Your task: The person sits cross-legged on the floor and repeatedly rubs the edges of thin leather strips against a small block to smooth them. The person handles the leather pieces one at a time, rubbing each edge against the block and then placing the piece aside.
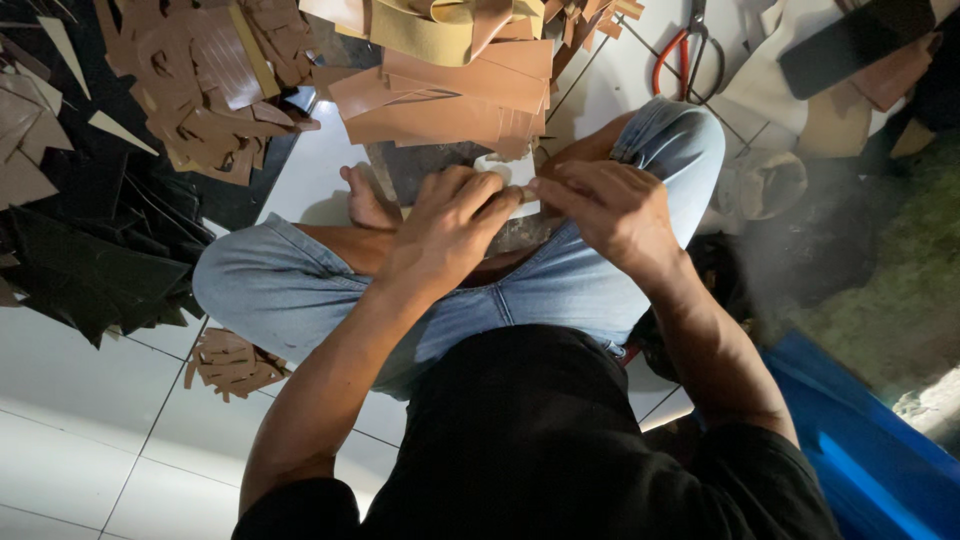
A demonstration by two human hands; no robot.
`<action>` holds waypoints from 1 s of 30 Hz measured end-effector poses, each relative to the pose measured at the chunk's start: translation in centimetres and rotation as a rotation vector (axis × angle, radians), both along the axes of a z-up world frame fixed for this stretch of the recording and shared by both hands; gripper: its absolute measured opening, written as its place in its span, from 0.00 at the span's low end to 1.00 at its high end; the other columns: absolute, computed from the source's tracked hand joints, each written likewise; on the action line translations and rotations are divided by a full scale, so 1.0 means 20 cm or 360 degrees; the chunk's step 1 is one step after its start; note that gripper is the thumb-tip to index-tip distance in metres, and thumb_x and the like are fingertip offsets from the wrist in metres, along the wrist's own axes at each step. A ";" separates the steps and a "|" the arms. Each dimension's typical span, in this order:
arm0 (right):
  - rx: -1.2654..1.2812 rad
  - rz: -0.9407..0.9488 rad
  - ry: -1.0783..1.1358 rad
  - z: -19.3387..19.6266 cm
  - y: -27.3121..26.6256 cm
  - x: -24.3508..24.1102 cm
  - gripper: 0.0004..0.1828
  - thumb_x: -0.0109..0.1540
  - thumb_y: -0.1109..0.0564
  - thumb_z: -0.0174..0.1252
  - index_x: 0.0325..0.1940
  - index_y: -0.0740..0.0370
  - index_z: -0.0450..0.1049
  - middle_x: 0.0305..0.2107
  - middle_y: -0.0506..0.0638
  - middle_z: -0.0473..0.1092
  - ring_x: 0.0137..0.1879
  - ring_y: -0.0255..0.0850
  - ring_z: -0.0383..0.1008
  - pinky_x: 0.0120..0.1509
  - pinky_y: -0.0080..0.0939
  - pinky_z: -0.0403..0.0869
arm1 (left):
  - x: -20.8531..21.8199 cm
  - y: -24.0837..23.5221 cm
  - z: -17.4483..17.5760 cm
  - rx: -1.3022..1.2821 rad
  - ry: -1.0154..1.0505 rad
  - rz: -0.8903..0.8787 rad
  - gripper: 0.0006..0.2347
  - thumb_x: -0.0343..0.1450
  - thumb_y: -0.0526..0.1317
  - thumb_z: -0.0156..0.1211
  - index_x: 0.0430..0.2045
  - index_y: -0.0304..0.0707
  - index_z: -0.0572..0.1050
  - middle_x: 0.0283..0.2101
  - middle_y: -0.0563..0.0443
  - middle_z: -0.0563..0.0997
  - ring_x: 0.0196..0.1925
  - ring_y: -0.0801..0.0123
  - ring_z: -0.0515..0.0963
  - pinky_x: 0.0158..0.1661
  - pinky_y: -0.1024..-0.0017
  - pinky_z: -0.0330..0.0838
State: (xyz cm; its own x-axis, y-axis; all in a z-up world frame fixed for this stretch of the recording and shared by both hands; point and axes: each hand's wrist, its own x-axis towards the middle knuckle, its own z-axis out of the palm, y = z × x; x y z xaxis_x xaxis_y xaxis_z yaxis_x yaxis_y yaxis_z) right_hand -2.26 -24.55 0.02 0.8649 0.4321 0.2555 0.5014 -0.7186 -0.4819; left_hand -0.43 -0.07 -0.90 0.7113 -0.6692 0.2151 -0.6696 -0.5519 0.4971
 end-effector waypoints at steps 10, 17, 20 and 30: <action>0.1152 -0.0882 0.0770 -0.22 0.24 -0.04 0.10 0.74 0.57 0.54 0.51 0.69 0.72 0.35 0.49 0.71 0.41 0.33 0.68 0.47 0.35 0.71 | -0.02 -0.11 0.03 -0.0179 0.0119 0.0235 0.11 0.72 0.34 0.61 0.48 0.38 0.77 0.47 0.51 0.74 0.50 0.59 0.75 0.48 0.58 0.67; 0.0883 -0.0996 0.0889 -0.25 0.20 -0.03 0.11 0.73 0.56 0.57 0.44 0.69 0.72 0.29 0.53 0.68 0.36 0.36 0.66 0.40 0.38 0.70 | -0.01 -0.02 0.04 -0.0168 0.0355 0.0176 0.11 0.71 0.32 0.60 0.47 0.42 0.77 0.45 0.54 0.74 0.47 0.60 0.75 0.47 0.59 0.67; 0.0861 -0.0950 0.0831 -0.28 0.18 -0.01 0.10 0.72 0.57 0.55 0.45 0.69 0.72 0.31 0.55 0.71 0.37 0.37 0.71 0.42 0.39 0.72 | 0.00 -0.02 0.04 -0.0182 0.0357 0.0159 0.12 0.71 0.32 0.60 0.49 0.42 0.77 0.45 0.54 0.74 0.48 0.60 0.75 0.48 0.60 0.67; 0.0725 -0.1028 0.0779 -0.48 0.11 0.04 0.09 0.70 0.59 0.58 0.42 0.69 0.70 0.30 0.61 0.73 0.34 0.45 0.74 0.40 0.44 0.73 | 0.02 -0.03 0.05 -0.0111 0.0360 0.0099 0.19 0.71 0.32 0.59 0.59 0.45 0.76 0.45 0.55 0.73 0.47 0.63 0.75 0.50 0.60 0.66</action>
State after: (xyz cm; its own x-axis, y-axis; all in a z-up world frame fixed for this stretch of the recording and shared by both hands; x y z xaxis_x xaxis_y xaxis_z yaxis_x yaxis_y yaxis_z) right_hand -1.49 -22.32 -9.62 0.9590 -0.2229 -0.1750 -0.2639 -0.4770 -0.8383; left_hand -0.08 -0.74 0.04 0.7860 -0.6117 0.0898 -0.5026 -0.5475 0.6690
